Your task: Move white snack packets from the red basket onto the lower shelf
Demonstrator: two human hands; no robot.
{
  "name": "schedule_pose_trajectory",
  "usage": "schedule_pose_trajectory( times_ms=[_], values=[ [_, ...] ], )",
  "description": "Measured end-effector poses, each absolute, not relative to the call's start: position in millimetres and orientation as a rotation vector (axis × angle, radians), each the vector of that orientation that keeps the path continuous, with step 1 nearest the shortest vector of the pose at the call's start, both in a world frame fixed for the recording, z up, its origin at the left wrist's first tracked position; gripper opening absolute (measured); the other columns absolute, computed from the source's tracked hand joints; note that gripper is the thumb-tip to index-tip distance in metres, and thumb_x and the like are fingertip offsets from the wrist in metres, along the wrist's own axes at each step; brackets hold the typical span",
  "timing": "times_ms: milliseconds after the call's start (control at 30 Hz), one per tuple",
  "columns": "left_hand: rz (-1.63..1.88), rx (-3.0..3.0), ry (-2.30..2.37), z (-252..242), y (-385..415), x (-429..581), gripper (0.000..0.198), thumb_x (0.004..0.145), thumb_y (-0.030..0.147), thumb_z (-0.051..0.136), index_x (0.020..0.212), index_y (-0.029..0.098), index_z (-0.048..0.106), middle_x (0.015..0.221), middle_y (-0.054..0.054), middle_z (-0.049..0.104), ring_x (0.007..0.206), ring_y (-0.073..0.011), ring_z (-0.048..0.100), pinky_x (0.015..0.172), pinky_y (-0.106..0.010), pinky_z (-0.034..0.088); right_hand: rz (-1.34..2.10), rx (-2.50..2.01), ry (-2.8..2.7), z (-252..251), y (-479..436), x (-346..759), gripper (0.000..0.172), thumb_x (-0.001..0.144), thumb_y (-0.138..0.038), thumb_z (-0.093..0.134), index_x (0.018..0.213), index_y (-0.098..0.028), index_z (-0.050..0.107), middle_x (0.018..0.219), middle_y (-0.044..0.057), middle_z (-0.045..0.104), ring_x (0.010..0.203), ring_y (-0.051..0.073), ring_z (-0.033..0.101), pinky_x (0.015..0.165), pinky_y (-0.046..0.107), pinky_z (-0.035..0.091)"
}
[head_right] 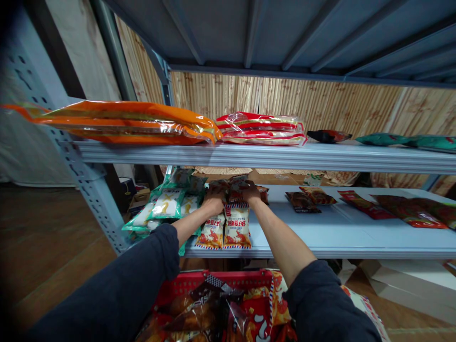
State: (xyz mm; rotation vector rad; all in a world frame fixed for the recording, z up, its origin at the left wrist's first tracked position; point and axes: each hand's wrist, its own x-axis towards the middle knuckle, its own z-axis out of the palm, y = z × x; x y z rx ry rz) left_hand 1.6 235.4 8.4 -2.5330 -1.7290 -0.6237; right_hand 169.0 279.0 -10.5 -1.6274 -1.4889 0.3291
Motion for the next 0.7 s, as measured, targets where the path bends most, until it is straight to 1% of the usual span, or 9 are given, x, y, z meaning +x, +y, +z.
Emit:
schedule_pose_trajectory(
  times_ms=[200, 400, 500, 600, 633, 700],
  values=[
    [-0.63, -2.508, -1.669, 3.3, 245.7, -1.1, 0.043, 0.075, 0.02, 0.045, 0.117, 0.016, 0.049, 0.12, -0.012, 0.054, 0.116, -0.0254, 0.042, 0.102, -0.042, 0.021, 0.347, -1.744, -1.53, -8.1, 283.8, 162.2, 0.045, 0.078, -0.028, 0.047, 0.122, -0.028, 0.046, 0.106, 0.003, 0.064, 0.092, 0.02, 0.06, 0.077, 0.031, 0.046],
    [-0.704, -2.497, -1.597, -3.5, 248.0, -4.3, 0.04, 0.074, 0.018, 0.045, 0.113, 0.015, 0.052, 0.12, -0.012, 0.053, 0.116, -0.0258, 0.041, 0.103, -0.044, 0.02, 0.288, -1.858, -1.563, -8.0, 276.3, 157.4, 0.06, 0.074, -0.046, 0.049, 0.128, -0.02, 0.041, 0.112, 0.012, 0.06, 0.102, 0.028, 0.055, 0.082, 0.038, 0.042],
    [-0.755, -2.503, -1.557, -7.4, 246.2, -5.5, 0.042, 0.071, 0.017, 0.047, 0.114, 0.016, 0.052, 0.121, -0.011, 0.053, 0.117, -0.0254, 0.04, 0.103, -0.044, 0.021, 0.174, -1.93, -1.593, -10.7, 268.5, 156.3, 0.068, 0.074, -0.054, 0.045, 0.13, -0.017, 0.037, 0.119, 0.016, 0.053, 0.104, 0.032, 0.053, 0.082, 0.04, 0.041],
    [-0.808, -2.507, -1.52, -8.6, 245.1, -6.8, 0.045, 0.07, 0.015, 0.048, 0.115, 0.017, 0.051, 0.121, -0.009, 0.052, 0.117, -0.0247, 0.039, 0.104, -0.043, 0.022, 0.041, -1.993, -1.665, -12.5, 263.1, 155.5, 0.072, 0.075, -0.06, 0.039, 0.134, -0.019, 0.031, 0.13, 0.018, 0.043, 0.105, 0.032, 0.053, 0.08, 0.039, 0.041],
    [-0.825, -2.508, -1.507, -7.9, 244.6, -7.1, 0.045, 0.07, 0.014, 0.049, 0.115, 0.017, 0.05, 0.122, -0.009, 0.052, 0.117, -0.0244, 0.039, 0.103, -0.043, 0.023, 0.022, -2.0, -1.689, -12.8, 262.2, 155.3, 0.073, 0.076, -0.061, 0.037, 0.135, -0.019, 0.029, 0.13, 0.017, 0.042, 0.105, 0.031, 0.053, 0.08, 0.038, 0.041],
    [-0.866, -2.511, -1.467, -5.3, 242.2, -7.5, 0.045, 0.07, 0.013, 0.049, 0.115, 0.017, 0.05, 0.122, -0.009, 0.051, 0.118, -0.0238, 0.037, 0.103, -0.042, 0.024, 0.014, -2.011, -1.72, -13.2, 261.7, 154.8, 0.074, 0.077, -0.063, 0.035, 0.136, -0.019, 0.027, 0.127, 0.017, 0.046, 0.104, 0.03, 0.053, 0.081, 0.037, 0.041]
  ],
)
